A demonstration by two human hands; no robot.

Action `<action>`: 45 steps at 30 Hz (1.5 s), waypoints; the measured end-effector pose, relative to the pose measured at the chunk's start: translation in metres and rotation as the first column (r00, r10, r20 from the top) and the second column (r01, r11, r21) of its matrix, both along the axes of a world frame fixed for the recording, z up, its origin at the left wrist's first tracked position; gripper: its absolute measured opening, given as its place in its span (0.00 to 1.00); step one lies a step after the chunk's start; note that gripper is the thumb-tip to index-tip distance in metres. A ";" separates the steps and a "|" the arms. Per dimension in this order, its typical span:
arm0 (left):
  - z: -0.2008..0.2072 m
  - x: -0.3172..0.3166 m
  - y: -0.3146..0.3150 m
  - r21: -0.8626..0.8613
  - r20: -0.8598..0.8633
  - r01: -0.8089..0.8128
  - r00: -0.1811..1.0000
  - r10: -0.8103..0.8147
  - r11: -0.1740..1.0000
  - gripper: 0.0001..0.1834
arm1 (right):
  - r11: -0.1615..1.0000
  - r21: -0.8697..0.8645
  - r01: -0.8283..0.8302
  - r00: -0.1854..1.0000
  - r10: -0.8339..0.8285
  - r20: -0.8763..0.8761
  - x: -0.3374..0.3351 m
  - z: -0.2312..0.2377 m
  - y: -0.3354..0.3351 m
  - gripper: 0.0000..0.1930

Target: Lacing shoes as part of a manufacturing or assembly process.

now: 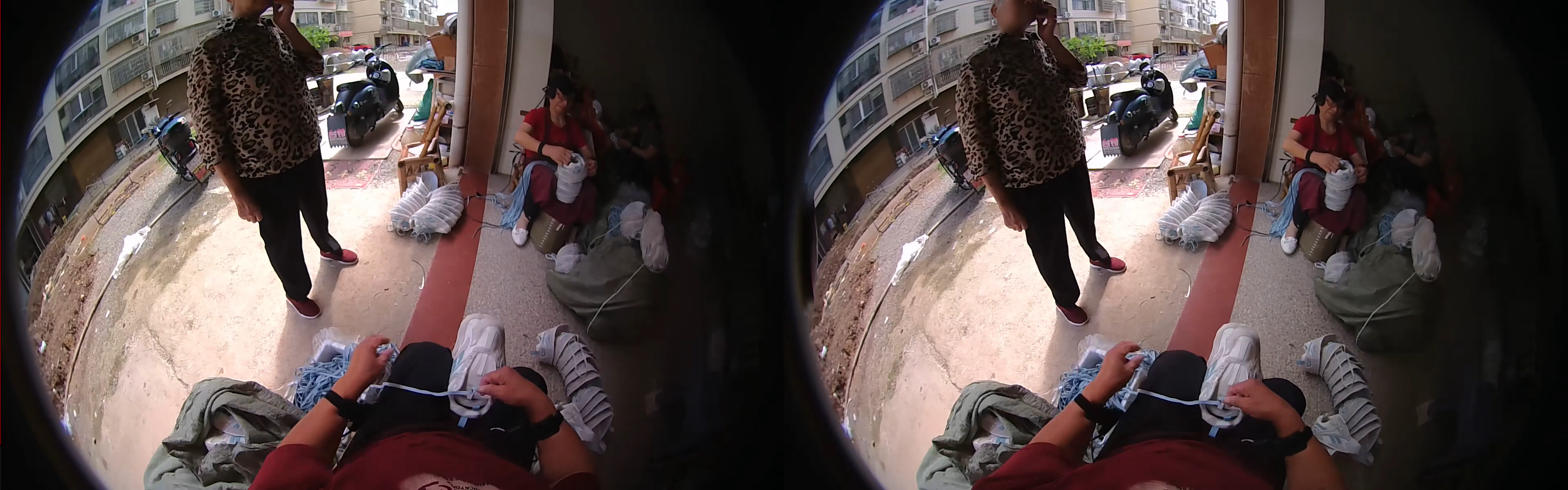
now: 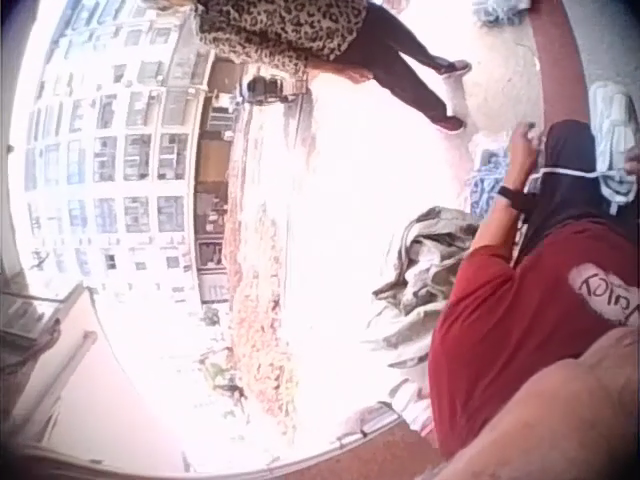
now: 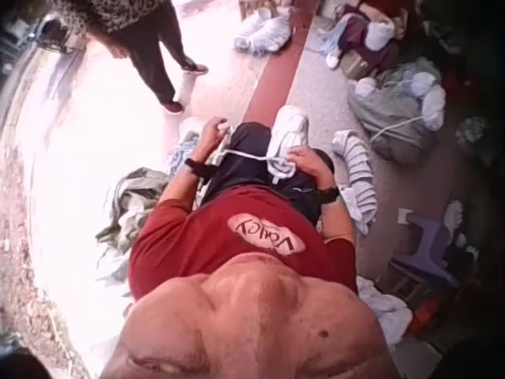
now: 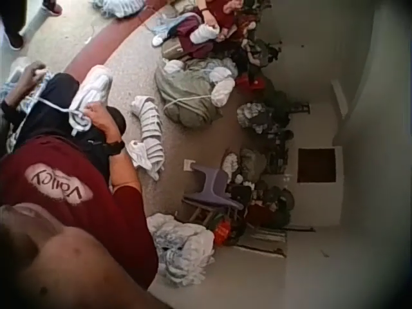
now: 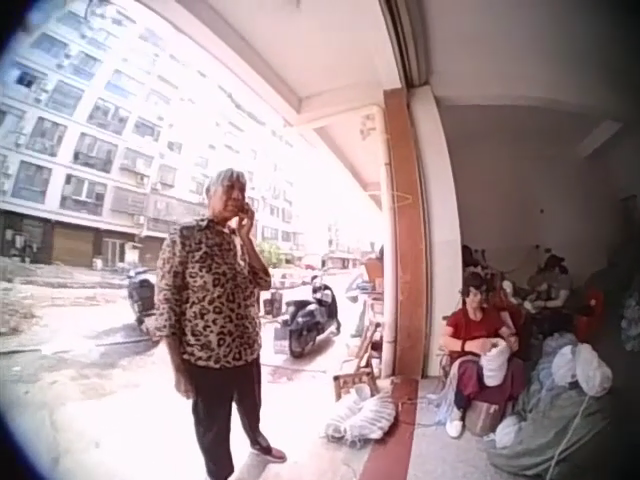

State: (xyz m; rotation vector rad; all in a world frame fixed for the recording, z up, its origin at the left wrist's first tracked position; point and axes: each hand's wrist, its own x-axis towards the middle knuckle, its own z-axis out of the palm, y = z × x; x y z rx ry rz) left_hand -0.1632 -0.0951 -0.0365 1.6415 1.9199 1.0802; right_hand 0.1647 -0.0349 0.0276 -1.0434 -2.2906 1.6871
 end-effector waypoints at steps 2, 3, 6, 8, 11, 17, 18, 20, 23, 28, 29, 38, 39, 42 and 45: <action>0.044 0.076 0.015 0.091 0.273 0.481 0.830 -0.486 0.872 0.18 | 0.993 0.028 -0.114 0.993 0.113 0.033 -0.017 -0.002 0.005 0.10; 0.058 0.105 0.019 0.122 0.349 0.624 0.701 -0.622 0.772 0.24 | 0.987 0.060 -0.150 0.989 0.149 0.024 -0.022 -0.001 0.007 0.10; 0.070 0.148 0.032 0.235 0.288 0.719 0.590 -0.754 0.654 0.30 | 0.993 0.120 0.011 0.994 0.002 -0.114 -0.024 -0.002 0.014 0.11; 0.073 0.153 0.037 0.017 0.302 0.762 0.613 -0.730 0.648 0.32 | 0.992 0.122 0.009 0.996 0.002 -0.093 -0.015 0.015 0.013 0.11; 0.062 0.148 0.038 0.010 0.390 0.678 0.674 -0.628 0.735 0.25 | 0.995 -0.066 0.074 0.997 -0.074 0.004 0.012 0.010 0.018 0.12; 0.024 0.113 0.046 -0.025 0.305 0.641 0.736 -0.604 0.768 0.14 | 0.988 -0.061 0.139 0.983 -0.145 -0.114 0.011 0.010 0.022 0.12; 0.023 0.115 0.045 0.038 0.247 0.619 0.755 -0.608 0.784 0.15 | 0.989 -0.051 0.140 0.982 -0.145 -0.122 0.009 0.009 0.022 0.13; 0.030 0.130 0.045 0.099 0.370 0.587 0.728 -0.578 0.803 0.15 | 0.991 -0.028 0.128 0.980 -0.131 -0.150 0.002 0.010 0.018 0.13; 0.051 0.140 0.043 0.014 0.650 0.636 0.581 -0.490 0.772 0.17 | 0.990 -0.018 0.137 0.974 -0.138 -0.179 -0.001 -0.003 0.019 0.13; 0.032 0.132 0.057 -0.042 0.416 0.741 0.623 -0.662 0.670 0.12 | 0.973 0.046 0.227 0.974 -0.225 -0.040 0.004 -0.019 0.022 0.11; 0.027 0.129 0.057 -0.042 0.383 0.737 0.636 -0.670 0.675 0.11 | 0.922 0.131 0.364 0.931 -0.363 -0.028 0.001 -0.021 0.018 0.10; -0.024 0.150 0.074 -0.065 0.762 0.292 0.632 -0.142 0.954 0.08 | 0.763 0.302 0.571 0.820 -0.543 -0.180 0.002 -0.093 0.044 0.18; -0.025 0.153 0.073 -0.084 0.737 0.267 0.665 -0.120 0.960 0.08 | 0.765 0.301 0.569 0.822 -0.537 -0.188 0.004 -0.092 0.046 0.18; -0.030 0.154 0.067 -0.087 0.746 0.270 0.655 -0.117 0.959 0.07 | 0.827 0.171 0.536 0.844 -0.516 -0.148 0.009 -0.090 0.043 0.17; -0.037 0.155 0.063 -0.067 0.771 0.279 0.624 -0.128 0.958 0.07 | 0.824 0.142 0.548 0.829 -0.513 -0.221 0.006 -0.089 0.036 0.17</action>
